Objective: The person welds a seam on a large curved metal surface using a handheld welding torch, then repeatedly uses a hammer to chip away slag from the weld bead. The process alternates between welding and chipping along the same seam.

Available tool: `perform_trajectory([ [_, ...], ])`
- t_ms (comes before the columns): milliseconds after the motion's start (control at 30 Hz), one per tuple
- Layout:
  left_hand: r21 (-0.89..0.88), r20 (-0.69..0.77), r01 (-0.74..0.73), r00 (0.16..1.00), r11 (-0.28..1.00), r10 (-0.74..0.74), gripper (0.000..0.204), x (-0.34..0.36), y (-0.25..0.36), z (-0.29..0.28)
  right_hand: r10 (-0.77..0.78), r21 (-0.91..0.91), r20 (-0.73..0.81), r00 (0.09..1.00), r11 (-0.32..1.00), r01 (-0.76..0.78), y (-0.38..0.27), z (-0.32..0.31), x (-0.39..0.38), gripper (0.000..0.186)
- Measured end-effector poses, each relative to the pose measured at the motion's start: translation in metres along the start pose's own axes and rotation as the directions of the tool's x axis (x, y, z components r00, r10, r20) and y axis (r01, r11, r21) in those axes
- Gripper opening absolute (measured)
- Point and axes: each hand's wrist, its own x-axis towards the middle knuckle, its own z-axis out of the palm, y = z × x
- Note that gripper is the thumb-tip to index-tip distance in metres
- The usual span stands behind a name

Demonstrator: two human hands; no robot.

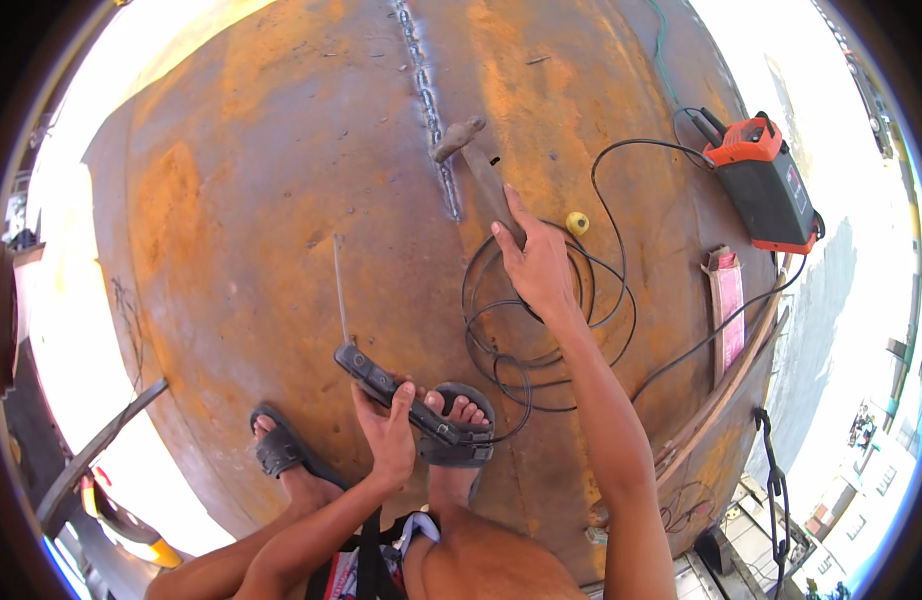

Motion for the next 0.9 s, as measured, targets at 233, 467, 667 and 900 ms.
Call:
perform_trajectory([
  [233, 0.011, -0.023, -0.012, 1.0, 1.0, 0.012, 0.035, 0.006, 0.006, -0.004, -0.069, -0.048, -0.001, 0.998, 0.996, 0.069, 0.004, -0.002, -0.002, 0.059],
  [467, 0.09, -0.018, -0.092, 0.995, 0.992, 0.094, 0.031, 0.014, -0.01, -0.017, -0.114, -0.099, -0.069, 0.991, 0.989, 0.107, 0.018, 0.0, -0.001, 0.057],
  [667, 0.098, -0.02, -0.071, 0.997, 0.993, 0.073, 0.033, 0.014, -0.008, -0.014, -0.11, -0.031, -0.06, 0.992, 0.994, 0.108, 0.015, -0.002, 0.001, 0.058],
  [900, 0.135, -0.011, -0.11, 0.994, 0.985, 0.112, 0.032, 0.018, -0.009, -0.015, -0.048, -0.052, -0.063, 0.997, 0.998, 0.045, 0.005, 0.002, -0.003, 0.058],
])
